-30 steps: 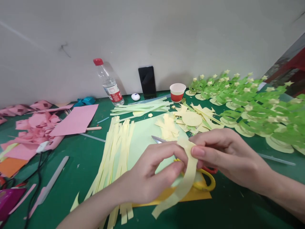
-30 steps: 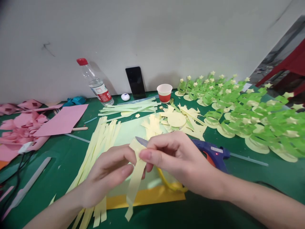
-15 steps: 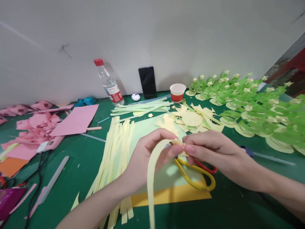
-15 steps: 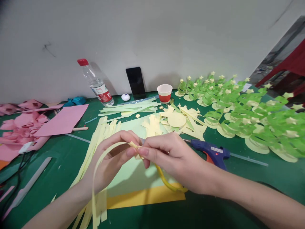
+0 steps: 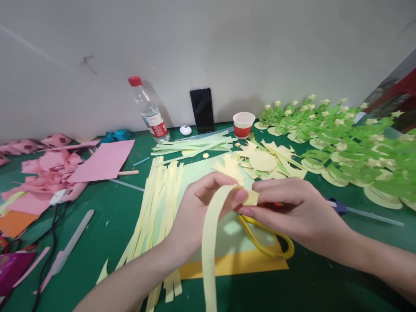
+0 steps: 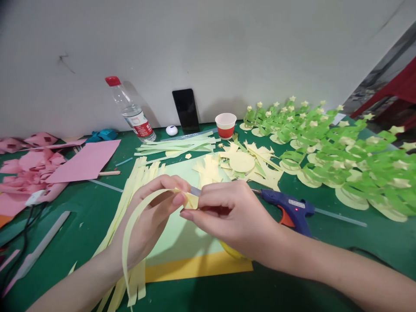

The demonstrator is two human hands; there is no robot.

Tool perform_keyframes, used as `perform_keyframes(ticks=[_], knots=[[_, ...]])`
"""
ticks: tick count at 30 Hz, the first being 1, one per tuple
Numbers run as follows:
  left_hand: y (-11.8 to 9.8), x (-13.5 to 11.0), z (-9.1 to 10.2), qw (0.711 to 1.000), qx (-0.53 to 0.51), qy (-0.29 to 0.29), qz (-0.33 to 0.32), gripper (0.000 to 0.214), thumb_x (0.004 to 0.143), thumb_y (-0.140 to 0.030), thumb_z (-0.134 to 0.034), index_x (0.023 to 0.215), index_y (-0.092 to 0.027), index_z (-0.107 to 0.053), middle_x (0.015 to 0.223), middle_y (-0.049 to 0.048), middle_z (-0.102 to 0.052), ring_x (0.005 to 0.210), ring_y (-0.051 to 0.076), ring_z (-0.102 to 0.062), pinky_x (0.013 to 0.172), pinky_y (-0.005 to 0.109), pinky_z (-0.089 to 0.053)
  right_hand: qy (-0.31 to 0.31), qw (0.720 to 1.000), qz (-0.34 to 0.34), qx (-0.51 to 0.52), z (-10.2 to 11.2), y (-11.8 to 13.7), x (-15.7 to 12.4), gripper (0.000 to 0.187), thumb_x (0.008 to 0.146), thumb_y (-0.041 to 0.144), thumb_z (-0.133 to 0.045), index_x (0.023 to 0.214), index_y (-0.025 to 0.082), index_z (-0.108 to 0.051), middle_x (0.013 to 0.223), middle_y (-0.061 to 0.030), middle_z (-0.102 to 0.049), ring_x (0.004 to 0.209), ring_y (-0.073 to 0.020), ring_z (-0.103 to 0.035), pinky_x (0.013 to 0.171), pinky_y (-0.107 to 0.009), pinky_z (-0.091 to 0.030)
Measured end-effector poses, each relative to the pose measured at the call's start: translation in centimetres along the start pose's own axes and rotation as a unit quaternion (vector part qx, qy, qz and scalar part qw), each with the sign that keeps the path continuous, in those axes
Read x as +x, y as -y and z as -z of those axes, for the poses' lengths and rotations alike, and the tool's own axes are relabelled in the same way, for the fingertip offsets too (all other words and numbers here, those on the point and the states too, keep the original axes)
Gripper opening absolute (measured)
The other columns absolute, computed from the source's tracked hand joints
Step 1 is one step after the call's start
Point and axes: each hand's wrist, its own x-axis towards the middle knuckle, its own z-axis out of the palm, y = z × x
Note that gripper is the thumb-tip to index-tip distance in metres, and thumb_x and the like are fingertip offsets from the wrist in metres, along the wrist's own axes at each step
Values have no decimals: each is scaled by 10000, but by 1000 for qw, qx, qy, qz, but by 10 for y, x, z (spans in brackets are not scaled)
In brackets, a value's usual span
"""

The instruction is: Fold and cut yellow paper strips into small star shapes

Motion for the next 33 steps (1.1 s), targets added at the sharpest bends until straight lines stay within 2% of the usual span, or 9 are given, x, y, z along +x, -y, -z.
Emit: perform_keyframes(ticks=[9, 15, 19, 24, 29, 33], knots=[[1, 0, 3, 999, 20, 5, -33, 233, 639, -311, -778, 557, -172, -611, 621, -52, -563, 615, 73, -482, 596, 171, -401, -5, 1000, 24, 12, 0, -1, -1, 407, 805, 119, -501, 498, 183, -241, 458, 59, -227, 431, -59, -233, 370, -211, -181], [2, 0, 3, 1000, 18, 10, -9, 195, 633, -290, -785, 597, -173, -634, 642, -48, -588, 598, 70, -494, 585, 174, -406, 7, 998, -7, 61, 3, 1, -1, 409, 802, 139, -507, 482, 178, -255, 459, 61, -215, 431, -57, -223, 371, -212, -176], [2, -1, 3, 999, 31, 33, -6, 139, 660, -258, -765, 645, -178, -653, 660, -38, -609, 625, 88, -528, 617, 190, -421, 10, 994, -46, 104, 6, 5, -2, 418, 792, 162, -518, 462, 175, -263, 457, 61, -209, 424, -57, -216, 367, -216, -166], [-2, 1, 3, 995, 87, 55, -19, 90, 692, -177, -730, 645, -181, -653, 674, -37, -617, 662, 99, -537, 667, 199, -424, 24, 985, -71, 155, 8, 3, -3, 396, 783, 159, -527, 438, 164, -335, 447, 59, -247, 424, -56, -230, 377, -217, -175], [-3, 1, 4, 990, 120, 67, -36, 119, 716, -96, -686, 670, -202, -656, 681, -51, -611, 669, 95, -537, 677, 195, -433, 36, 975, -101, 194, 8, 1, -4, 343, 786, 185, -556, 454, 147, -484, 443, 56, -308, 424, -52, -267, 388, -217, -190], [-5, 0, 6, 985, 136, 71, -78, 144, 721, -77, -671, 656, -204, -652, 672, -49, -603, 699, 101, -556, 725, 205, -447, 64, 960, -168, 214, 10, 2, -1, 220, 742, 224, -608, 541, 135, -604, 470, 45, -378, 442, -55, -286, 392, -216, -188]])
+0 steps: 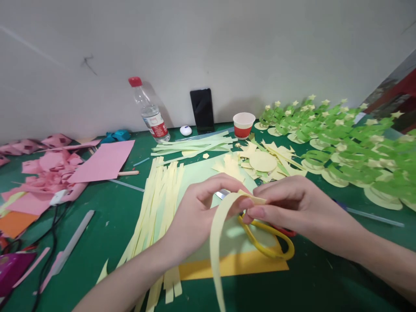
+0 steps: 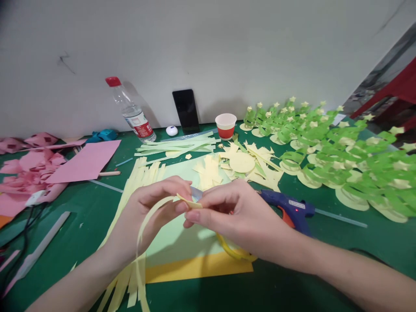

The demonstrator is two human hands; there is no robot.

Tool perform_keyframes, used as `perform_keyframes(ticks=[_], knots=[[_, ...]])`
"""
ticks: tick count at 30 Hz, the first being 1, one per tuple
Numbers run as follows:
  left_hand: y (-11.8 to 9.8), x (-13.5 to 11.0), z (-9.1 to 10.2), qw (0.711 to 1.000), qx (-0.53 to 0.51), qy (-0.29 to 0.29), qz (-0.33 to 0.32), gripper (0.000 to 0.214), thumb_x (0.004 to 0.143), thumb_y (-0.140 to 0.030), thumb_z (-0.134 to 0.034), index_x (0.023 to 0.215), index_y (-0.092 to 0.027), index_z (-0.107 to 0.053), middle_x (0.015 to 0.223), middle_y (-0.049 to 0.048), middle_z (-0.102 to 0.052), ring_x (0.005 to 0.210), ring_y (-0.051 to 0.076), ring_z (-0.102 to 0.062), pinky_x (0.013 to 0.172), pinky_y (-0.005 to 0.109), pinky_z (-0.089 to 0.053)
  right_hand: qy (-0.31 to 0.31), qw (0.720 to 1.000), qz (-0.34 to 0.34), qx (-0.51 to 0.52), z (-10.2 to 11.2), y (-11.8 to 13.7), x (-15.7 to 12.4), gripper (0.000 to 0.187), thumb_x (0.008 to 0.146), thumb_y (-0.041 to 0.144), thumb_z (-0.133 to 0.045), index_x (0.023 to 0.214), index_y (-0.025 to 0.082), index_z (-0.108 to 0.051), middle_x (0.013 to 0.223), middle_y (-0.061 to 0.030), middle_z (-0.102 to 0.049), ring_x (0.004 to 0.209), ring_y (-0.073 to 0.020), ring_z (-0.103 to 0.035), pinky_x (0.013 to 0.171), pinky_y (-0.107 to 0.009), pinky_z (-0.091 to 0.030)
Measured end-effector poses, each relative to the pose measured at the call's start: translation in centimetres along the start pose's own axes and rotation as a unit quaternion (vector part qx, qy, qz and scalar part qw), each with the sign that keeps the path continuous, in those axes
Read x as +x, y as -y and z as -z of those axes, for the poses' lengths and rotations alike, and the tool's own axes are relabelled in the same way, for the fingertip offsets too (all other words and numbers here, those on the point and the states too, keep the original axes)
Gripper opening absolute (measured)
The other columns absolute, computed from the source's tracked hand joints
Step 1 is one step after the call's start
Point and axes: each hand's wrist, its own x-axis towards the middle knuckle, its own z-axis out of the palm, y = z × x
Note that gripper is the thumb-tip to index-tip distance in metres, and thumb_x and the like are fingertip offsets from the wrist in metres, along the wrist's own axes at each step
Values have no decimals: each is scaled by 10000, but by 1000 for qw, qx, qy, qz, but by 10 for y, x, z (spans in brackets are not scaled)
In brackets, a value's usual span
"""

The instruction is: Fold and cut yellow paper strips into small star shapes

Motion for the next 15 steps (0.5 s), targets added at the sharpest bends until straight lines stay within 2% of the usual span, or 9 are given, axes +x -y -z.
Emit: perform_keyframes(ticks=[2, 4, 6, 8, 11, 15], knots=[[-1, 1, 2, 999, 14, -11, -28, 140, 730, -80, -662, 670, -207, -662, 678, -42, -603, 701, 104, -559, 740, 219, -452, 34, 998, -44, 38, 2, 1, 1, 147, 670, 257, -698, 610, 135, -642, 498, 46, -401, 462, -55, -307, 404, -208, -204], [-1, 3, 5, 998, 23, -8, -52, 141, 728, -77, -664, 674, -207, -673, 686, -33, -600, 705, 109, -560, 749, 230, -458, 76, 990, -72, 93, 5, 2, 2, 189, 627, 303, -749, 661, 140, -659, 512, 58, -392, 465, -47, -314, 411, -196, -213], [-2, 5, 7, 997, 26, 15, -65, 133, 719, -85, -680, 657, -203, -681, 705, -22, -596, 724, 116, -567, 768, 242, -464, 104, 979, -92, 152, 7, 1, 2, 217, 675, 350, -720, 673, 141, -662, 508, 62, -395, 441, -34, -304, 395, -188, -198], [-1, 7, 8, 996, 25, 37, -74, 97, 711, -135, -710, 643, -201, -686, 732, -10, -598, 759, 129, -578, 782, 251, -466, 103, 970, -103, 196, 8, 0, 2, 227, 722, 337, -685, 619, 141, -635, 481, 68, -395, 406, -24, -279, 370, -182, -175], [2, 8, 7, 998, 13, 18, -66, 65, 687, -209, -745, 729, -216, -695, 738, -8, -617, 778, 148, -587, 766, 257, -474, 42, 976, -100, 188, 7, -2, 2, 219, 681, 277, -722, 559, 149, -593, 426, 83, -371, 375, -23, -274, 345, -171, -190], [7, 4, 4, 999, 4, -27, -33, 104, 706, -291, -727, 747, -207, -682, 781, 3, -628, 738, 156, -592, 710, 267, -483, -68, 991, -47, 108, 2, -2, 0, 204, 713, 257, -669, 548, 163, -595, 380, 79, -377, 346, -38, -303, 331, -170, -256]])
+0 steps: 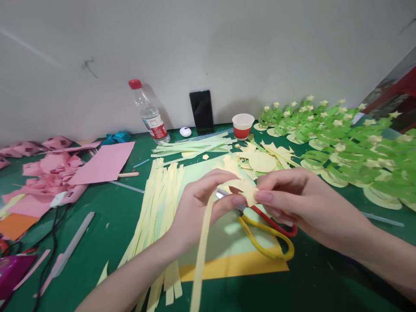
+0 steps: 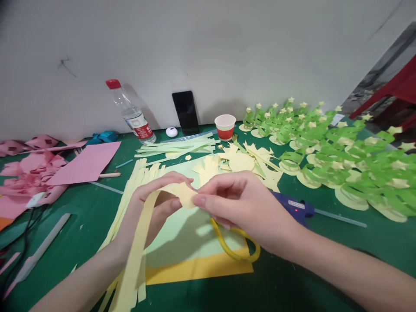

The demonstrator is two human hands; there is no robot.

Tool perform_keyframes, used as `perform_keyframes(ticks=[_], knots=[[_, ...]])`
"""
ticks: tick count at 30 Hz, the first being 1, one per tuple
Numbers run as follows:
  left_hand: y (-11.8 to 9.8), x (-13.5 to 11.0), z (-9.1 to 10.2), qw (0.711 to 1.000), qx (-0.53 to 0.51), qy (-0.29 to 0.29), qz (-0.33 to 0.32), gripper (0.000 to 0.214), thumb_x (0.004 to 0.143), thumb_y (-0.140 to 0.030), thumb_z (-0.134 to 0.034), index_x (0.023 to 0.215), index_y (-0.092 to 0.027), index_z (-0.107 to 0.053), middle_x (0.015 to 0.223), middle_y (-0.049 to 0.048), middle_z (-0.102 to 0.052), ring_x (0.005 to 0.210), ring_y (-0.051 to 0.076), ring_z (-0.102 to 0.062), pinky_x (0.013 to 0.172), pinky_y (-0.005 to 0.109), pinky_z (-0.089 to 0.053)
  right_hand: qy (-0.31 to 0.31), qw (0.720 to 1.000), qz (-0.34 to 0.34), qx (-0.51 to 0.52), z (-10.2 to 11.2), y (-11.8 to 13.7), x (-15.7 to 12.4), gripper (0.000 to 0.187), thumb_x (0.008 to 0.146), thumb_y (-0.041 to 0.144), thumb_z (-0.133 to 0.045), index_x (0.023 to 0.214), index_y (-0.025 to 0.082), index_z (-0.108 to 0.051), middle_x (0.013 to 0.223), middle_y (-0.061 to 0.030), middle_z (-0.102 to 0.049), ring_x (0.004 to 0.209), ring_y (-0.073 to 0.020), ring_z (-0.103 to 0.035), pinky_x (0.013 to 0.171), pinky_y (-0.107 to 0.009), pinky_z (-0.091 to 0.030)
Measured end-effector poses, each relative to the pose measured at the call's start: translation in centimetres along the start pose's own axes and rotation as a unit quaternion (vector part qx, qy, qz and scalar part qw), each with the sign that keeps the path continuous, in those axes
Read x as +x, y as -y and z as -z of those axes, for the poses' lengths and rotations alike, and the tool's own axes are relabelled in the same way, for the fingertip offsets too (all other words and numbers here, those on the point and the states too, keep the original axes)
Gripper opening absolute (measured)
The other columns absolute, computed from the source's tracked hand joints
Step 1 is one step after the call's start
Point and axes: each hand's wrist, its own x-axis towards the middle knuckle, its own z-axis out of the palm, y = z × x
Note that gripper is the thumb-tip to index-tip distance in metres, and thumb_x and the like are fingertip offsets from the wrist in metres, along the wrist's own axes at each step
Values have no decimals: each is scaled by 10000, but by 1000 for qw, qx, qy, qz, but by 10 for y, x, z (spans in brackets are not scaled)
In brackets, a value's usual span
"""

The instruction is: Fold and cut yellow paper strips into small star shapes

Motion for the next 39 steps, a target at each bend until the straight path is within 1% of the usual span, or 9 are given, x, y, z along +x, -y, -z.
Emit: perform_keyframes(ticks=[3, 5, 8, 12, 18, 22, 29, 34, 39], knots=[[2, -5, -2, 1000, 20, 1, -6, 142, 740, -356, -688, 735, -215, -692, 833, 10, -638, 782, 167, -593, 740, 271, -463, -43, 995, 69, -58, -6, 3, -2, 199, 695, 188, -648, 507, 163, -586, 387, 64, -426, 341, -41, -347, 319, -164, -279], [2, -7, -4, 999, 24, -27, -9, 133, 736, -359, -692, 724, -227, -696, 816, 3, -648, 788, 170, -590, 743, 272, -454, -60, 989, 106, -84, -9, 6, -4, 193, 687, 163, -620, 499, 163, -581, 396, 59, -439, 338, -42, -361, 309, -159, -290], [1, -10, -5, 997, 43, -67, 10, 123, 739, -332, -693, 659, -238, -685, 733, -21, -645, 722, 150, -583, 715, 265, -446, -63, 984, 129, -105, -13, 8, -4, 163, 697, 166, -579, 533, 167, -581, 395, 60, -426, 328, -46, -356, 298, -162, -296], [-1, -12, -3, 993, 87, -70, 37, 125, 760, -329, -673, 663, -250, -669, 726, -36, -646, 727, 142, -585, 728, 257, -445, -77, 974, 148, -152, -15, 6, -4, 149, 699, 176, -570, 551, 169, -587, 424, 42, -463, 346, -54, -369, 299, -164, -298], [0, -12, -6, 994, 24, -84, 70, 75, 730, -254, -675, 665, -223, -651, 731, -22, -625, 758, 154, -573, 765, 275, -459, -115, 936, 227, -245, -16, 3, -5, 163, 682, 143, -572, 527, 183, -597, 472, 7, -560, 430, -89, -479, 380, -173, -393], [4, -11, -10, 991, -57, -87, 81, 50, 730, -242, -670, 682, -227, -678, 759, -20, -611, 789, 141, -559, 775, 257, -454, -124, 929, 224, -267, -16, 3, -6, 186, 687, 140, -551, 514, 186, -601, 456, 9, -568, 408, -87, -473, 367, -176, -385], [-2, -10, -10, 995, 17, -88, 45, 81, 662, -211, -747, 601, -218, -694, 664, -17, -592, 712, 139, -549, 698, 246, -450, -126, 933, 210, -265, -15, 6, -7, 172, 675, 143, -557, 510, 184, -584, 444, 12, -596, 400, -84, -492, 364, -161, -394], [-3, -10, -9, 998, 9, -63, 25, 88, 709, -158, -708, 671, -237, -723, 725, -20, -640, 757, 133, -573, 734, 235, -455, -121, 929, 216, -277, -14, 2, -8, 141, 683, 128, -547, 563, 177, -602, 482, 9, -607, 422, -81, -504, 373, -154, -416], [-3, -8, -9, 996, 10, -75, 37, 85, 684, -170, -719, 615, -201, -681, 683, -11, -604, 718, 139, -552, 720, 254, -453, -110, 928, 221, -279, -14, 0, -10, 113, 706, 159, -573, 606, 172, -625, 492, 11, -590, 438, -82, -504, 380, -156, -419]])
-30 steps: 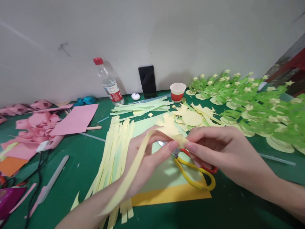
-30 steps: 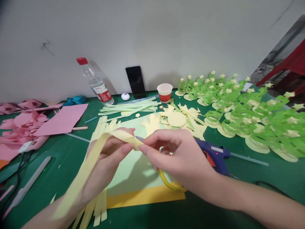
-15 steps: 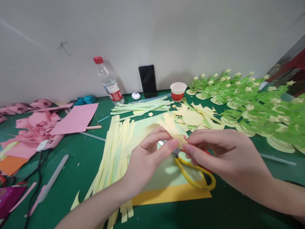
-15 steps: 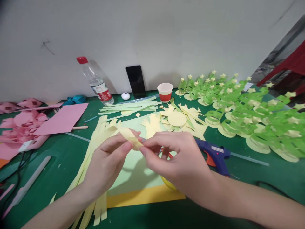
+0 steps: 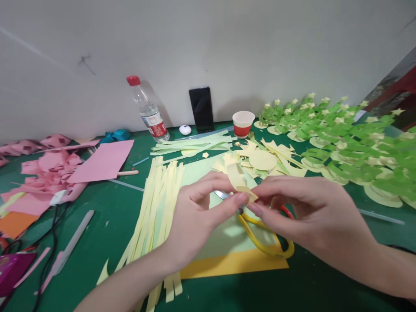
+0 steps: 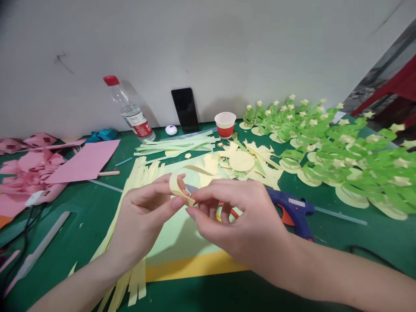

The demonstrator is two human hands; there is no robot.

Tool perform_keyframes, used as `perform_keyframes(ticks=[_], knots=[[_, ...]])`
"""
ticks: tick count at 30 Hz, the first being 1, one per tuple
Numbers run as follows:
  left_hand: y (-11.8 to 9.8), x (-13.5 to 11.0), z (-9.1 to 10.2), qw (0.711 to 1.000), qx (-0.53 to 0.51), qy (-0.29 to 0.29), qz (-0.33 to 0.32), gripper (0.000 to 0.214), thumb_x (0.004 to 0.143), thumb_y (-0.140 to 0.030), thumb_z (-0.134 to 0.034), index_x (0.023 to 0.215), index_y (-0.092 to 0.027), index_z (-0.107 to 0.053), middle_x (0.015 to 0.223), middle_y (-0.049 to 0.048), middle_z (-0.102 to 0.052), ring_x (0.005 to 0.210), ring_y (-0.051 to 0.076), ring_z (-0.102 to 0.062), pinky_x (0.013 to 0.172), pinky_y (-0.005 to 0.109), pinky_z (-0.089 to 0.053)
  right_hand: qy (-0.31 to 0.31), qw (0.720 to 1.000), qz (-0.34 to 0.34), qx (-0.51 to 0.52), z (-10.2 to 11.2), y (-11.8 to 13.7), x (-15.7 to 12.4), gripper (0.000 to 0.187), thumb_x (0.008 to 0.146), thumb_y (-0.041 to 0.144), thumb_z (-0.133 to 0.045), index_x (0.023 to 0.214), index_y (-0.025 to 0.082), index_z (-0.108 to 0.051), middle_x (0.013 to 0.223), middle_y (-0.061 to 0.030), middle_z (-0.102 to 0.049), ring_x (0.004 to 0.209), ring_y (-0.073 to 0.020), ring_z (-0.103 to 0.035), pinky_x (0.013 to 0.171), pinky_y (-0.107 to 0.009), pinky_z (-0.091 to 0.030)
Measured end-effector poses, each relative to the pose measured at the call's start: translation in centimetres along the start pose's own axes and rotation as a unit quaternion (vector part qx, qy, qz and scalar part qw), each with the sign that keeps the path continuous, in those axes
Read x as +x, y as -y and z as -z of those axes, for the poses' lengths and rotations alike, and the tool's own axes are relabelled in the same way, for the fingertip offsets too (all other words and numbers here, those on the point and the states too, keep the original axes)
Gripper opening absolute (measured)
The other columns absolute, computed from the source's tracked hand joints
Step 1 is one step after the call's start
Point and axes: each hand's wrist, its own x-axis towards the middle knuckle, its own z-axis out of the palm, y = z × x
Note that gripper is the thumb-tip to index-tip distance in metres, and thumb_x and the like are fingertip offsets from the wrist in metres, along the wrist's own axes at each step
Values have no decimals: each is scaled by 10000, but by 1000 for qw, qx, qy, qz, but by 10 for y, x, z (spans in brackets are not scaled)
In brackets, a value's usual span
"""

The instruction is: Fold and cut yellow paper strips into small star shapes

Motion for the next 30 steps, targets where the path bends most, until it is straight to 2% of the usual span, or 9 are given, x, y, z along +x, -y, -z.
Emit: perform_keyframes(ticks=[10, 18, 21, 26, 30], knots=[[-3, 0, 2, 999, 34, 8, 15, 116, 682, -197, -707, 580, -190, -652, 624, -2, -594, 699, 162, -555, 717, 284, -453, 28, 1000, -7, -8, -1, -2, 1, 155, 725, 153, -560, 576, 193, -574, 500, 11, -559, 440, -91, -471, 386, -184, -387], [-3, 1, 3, 996, 1, 68, 64, 99, 704, -199, -682, 613, -179, -648, 600, -20, -559, 629, 128, -505, 712, 279, -447, 72, 993, -71, 61, 0, 3, 6, 266, 701, 176, -519, 458, 175, -410, 422, 39, -396, 403, -56, -315, 345, -173, -250], [-4, 1, 3, 995, 1, 73, 75, 98, 712, -198, -674, 621, -173, -645, 608, -19, -552, 628, 126, -500, 697, 273, -444, 92, 992, -64, 57, 0, 2, 7, 261, 716, 167, -508, 483, 180, -391, 431, 54, -358, 402, -52, -276, 348, -181, -214], [-5, 2, 4, 990, -15, 98, 101, 111, 720, -185, -657, 616, -169, -621, 616, -17, -562, 638, 128, -500, 711, 284, -444, 139, 990, -27, 28, 3, 1, 5, 280, 768, 163, -465, 513, 185, -350, 463, 51, -352, 433, -62, -288, 387, -186, -248], [-5, 2, 4, 989, -20, 97, 106, 111, 709, -188, -673, 620, -166, -612, 626, -19, -569, 653, 129, -516, 698, 278, -440, 155, 986, -40, 54, 5, 1, 5, 332, 766, 171, -471, 475, 177, -312, 450, 52, -328, 429, -55, -260, 376, -192, -211]])
